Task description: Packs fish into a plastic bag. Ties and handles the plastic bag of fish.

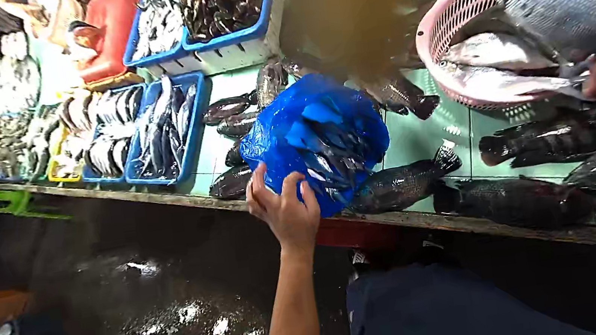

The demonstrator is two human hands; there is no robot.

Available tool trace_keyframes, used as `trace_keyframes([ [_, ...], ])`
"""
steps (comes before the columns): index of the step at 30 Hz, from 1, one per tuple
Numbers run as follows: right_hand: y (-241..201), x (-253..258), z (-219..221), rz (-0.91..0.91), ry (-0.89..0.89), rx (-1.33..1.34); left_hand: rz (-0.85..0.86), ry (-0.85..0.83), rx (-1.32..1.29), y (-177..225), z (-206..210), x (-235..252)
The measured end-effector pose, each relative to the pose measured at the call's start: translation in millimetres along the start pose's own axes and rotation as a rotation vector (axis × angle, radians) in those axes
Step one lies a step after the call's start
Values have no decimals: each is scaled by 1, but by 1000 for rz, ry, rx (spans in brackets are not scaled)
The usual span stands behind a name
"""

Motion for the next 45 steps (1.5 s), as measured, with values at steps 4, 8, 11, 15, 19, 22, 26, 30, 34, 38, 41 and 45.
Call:
trace_keyframes([
  [4,47,-5,113,214,-33,93,-212,-307,2,-5,26,40],
  [8,113,5,194,430,-174,135,-155,-353,-83,-40,12,49],
  [11,147,23,253,466,-197,181,-55,-323,-135,-64,-6,45],
  [15,157,87,343,145,-6,-247,15,-249,-244,-67,-6,51],
  [19,179,133,418,-177,78,-783,95,-192,-334,-63,-7,63],
  [22,189,121,410,-314,-8,-848,131,-183,-379,-70,7,50],
  [26,151,79,306,-703,320,-812,128,-173,-513,-81,16,-1],
  [30,69,85,145,-486,522,-1289,-32,-151,-587,-81,16,-61],
  [34,44,143,45,219,372,-1574,-337,-298,-642,-57,21,-82],
  [38,48,186,11,380,286,-1626,-362,-186,-434,-24,30,-73],
  [41,43,187,25,418,189,-1697,-342,-255,-269,-14,31,-71],
  [45,61,197,34,503,311,-1748,-390,-364,-165,-8,30,-73],
])
Point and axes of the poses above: each hand's wrist, its own x-axis towards the middle knuckle, its own z-axis out of the palm, y = z × x, the point moved 1 cm from there along x, towards the middle knuckle, and after that the axes turned 7 degrees about y, right-handed, at the moved point
